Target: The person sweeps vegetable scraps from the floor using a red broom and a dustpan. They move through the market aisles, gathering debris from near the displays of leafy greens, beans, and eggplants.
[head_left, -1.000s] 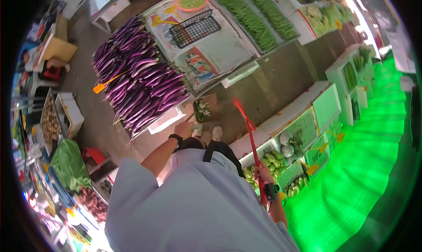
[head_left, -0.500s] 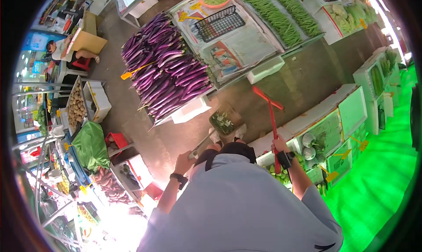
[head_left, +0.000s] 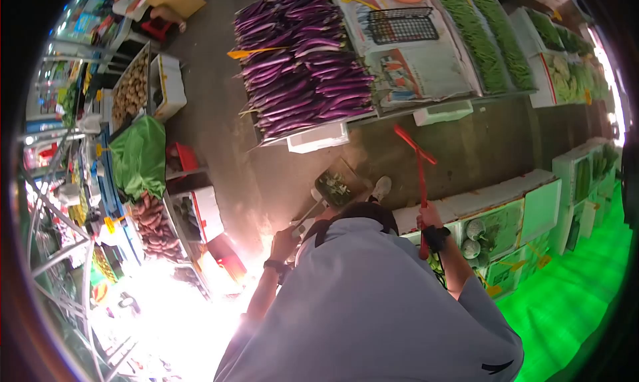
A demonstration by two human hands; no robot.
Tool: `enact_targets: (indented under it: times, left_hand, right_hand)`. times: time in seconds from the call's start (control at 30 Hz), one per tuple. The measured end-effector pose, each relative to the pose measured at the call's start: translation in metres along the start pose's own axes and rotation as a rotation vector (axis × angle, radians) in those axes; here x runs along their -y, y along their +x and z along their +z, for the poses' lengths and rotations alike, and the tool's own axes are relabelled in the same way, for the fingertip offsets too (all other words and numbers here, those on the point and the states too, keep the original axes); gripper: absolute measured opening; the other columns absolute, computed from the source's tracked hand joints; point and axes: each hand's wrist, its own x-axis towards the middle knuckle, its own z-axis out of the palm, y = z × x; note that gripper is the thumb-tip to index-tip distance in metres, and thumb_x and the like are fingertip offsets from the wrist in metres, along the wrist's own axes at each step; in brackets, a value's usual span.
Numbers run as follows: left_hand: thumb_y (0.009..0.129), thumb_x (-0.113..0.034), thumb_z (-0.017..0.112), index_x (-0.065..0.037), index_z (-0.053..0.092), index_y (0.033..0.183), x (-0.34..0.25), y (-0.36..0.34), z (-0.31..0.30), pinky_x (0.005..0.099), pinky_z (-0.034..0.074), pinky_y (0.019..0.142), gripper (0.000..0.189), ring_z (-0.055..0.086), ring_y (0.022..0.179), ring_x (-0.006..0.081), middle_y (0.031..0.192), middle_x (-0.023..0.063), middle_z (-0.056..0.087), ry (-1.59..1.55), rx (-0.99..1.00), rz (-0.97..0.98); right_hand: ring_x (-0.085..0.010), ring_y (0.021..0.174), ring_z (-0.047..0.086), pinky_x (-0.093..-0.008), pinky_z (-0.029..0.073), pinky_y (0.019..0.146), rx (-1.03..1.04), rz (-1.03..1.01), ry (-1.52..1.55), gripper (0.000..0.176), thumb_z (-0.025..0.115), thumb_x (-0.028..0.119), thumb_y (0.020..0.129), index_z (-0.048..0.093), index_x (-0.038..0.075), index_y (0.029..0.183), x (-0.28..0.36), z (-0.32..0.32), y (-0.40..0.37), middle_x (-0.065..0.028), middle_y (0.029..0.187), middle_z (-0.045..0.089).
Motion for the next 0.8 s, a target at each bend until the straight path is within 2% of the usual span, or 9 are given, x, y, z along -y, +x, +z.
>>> enact_targets:
  times: [0.07, 0.17, 0.2, 0.3, 0.43, 0.53, 0.6, 0.67, 0.8]
  left_hand:
    - [0.079, -0.022, 0.066, -0.013, 0.067, 0.116, 0.021, 0.000, -0.008, 0.0478, 0.054, 0.074, 0.037, 0.067, 0.086, 0.0409, 0.088, 0.0239, 0.068, -0.020, 0.009, -0.033]
    - [0.079, -0.022, 0.066, -0.012, 0.067, 0.117, 0.062, -0.004, -0.011, 0.0480, 0.054, 0.076, 0.039, 0.067, 0.088, 0.0404, 0.091, 0.0246, 0.068, -0.127, -0.061, -0.040]
    - [0.083, -0.029, 0.064, -0.012, 0.067, 0.117, 0.072, -0.006, -0.017, 0.0485, 0.054, 0.079, 0.039, 0.067, 0.091, 0.0402, 0.095, 0.0270, 0.067, -0.144, -0.025, -0.098]
    - [0.079, -0.015, 0.067, -0.010, 0.068, 0.109, 0.101, -0.011, -0.026, 0.0454, 0.052, 0.071, 0.030, 0.067, 0.081, 0.0384, 0.083, 0.0200, 0.068, -0.322, -0.126, -0.122]
    - [0.082, -0.015, 0.064, -0.012, 0.069, 0.113, 0.157, -0.015, -0.031, 0.0419, 0.054, 0.069, 0.032, 0.071, 0.078, 0.0308, 0.078, 0.0193, 0.068, -0.228, -0.217, -0.078]
    - [0.083, -0.018, 0.064, -0.013, 0.068, 0.115, 0.189, -0.020, -0.035, 0.0424, 0.054, 0.069, 0.033, 0.071, 0.078, 0.0323, 0.078, 0.0201, 0.068, -0.269, -0.272, -0.124]
    - [0.083, -0.019, 0.064, -0.014, 0.068, 0.117, 0.205, -0.027, -0.047, 0.0436, 0.054, 0.069, 0.034, 0.070, 0.078, 0.0352, 0.080, 0.0214, 0.068, -0.424, -0.194, -0.248]
    - [0.084, -0.017, 0.064, -0.016, 0.066, 0.122, 0.225, -0.026, -0.054, 0.0444, 0.054, 0.069, 0.038, 0.068, 0.078, 0.0384, 0.082, 0.0224, 0.068, -0.340, -0.208, -0.142]
    - [0.080, -0.014, 0.063, -0.008, 0.066, 0.101, 0.241, -0.019, -0.088, 0.0457, 0.050, 0.064, 0.022, 0.066, 0.075, 0.0396, 0.078, 0.0222, 0.066, -0.417, -0.258, -0.199]
  right_hand:
    - [-0.0223, 0.043, 0.053, -0.0392, 0.044, 0.037, -0.016, -0.105, -0.239, 0.038, 0.044, 0.006, 0.087, 0.038, 0.015, 0.124, -0.007, 0.022, 0.011, -0.0114, 0.057, 0.048]
    - [-0.0186, 0.040, 0.048, -0.0362, 0.038, 0.032, -0.098, -0.084, -0.289, 0.018, 0.042, 0.004, 0.087, 0.040, 0.013, 0.102, -0.013, 0.061, 0.002, -0.0046, 0.059, 0.040]
    - [-0.0189, 0.040, 0.048, -0.0375, 0.039, 0.032, -0.069, -0.076, -0.255, 0.024, 0.043, 0.004, 0.086, 0.043, 0.013, 0.108, -0.021, 0.065, 0.002, -0.0052, 0.060, 0.042]
    - [-0.0199, 0.041, 0.049, -0.0392, 0.040, 0.034, -0.027, -0.041, -0.263, 0.031, 0.045, 0.005, 0.086, 0.045, 0.013, 0.116, -0.038, 0.071, 0.007, -0.0066, 0.061, 0.044]
    - [-0.0214, 0.044, 0.051, -0.0400, 0.042, 0.037, -0.029, 0.038, -0.404, 0.033, 0.046, 0.006, 0.086, 0.045, 0.013, 0.118, -0.046, 0.093, -0.006, -0.0082, 0.064, 0.046]
    - [-0.0225, 0.047, 0.052, -0.0405, 0.043, 0.040, -0.034, 0.063, -0.478, 0.034, 0.046, 0.007, 0.086, 0.044, 0.013, 0.120, -0.049, 0.111, -0.015, -0.0093, 0.065, 0.048]
    - [-0.0232, 0.048, 0.053, -0.0409, 0.044, 0.041, -0.027, 0.055, -0.511, 0.036, 0.047, 0.007, 0.086, 0.044, 0.013, 0.121, -0.052, 0.130, -0.018, -0.0101, 0.067, 0.049]
    - [-0.0239, 0.050, 0.054, -0.0412, 0.044, 0.043, -0.028, 0.031, -0.538, 0.037, 0.047, 0.008, 0.086, 0.044, 0.013, 0.122, -0.059, 0.150, -0.020, -0.0109, 0.068, 0.050]
    - [-0.0254, 0.053, 0.056, -0.0419, 0.046, 0.046, -0.036, 0.030, -0.538, 0.039, 0.048, 0.009, 0.086, 0.043, 0.013, 0.124, -0.076, 0.184, -0.036, -0.0124, 0.070, 0.052]
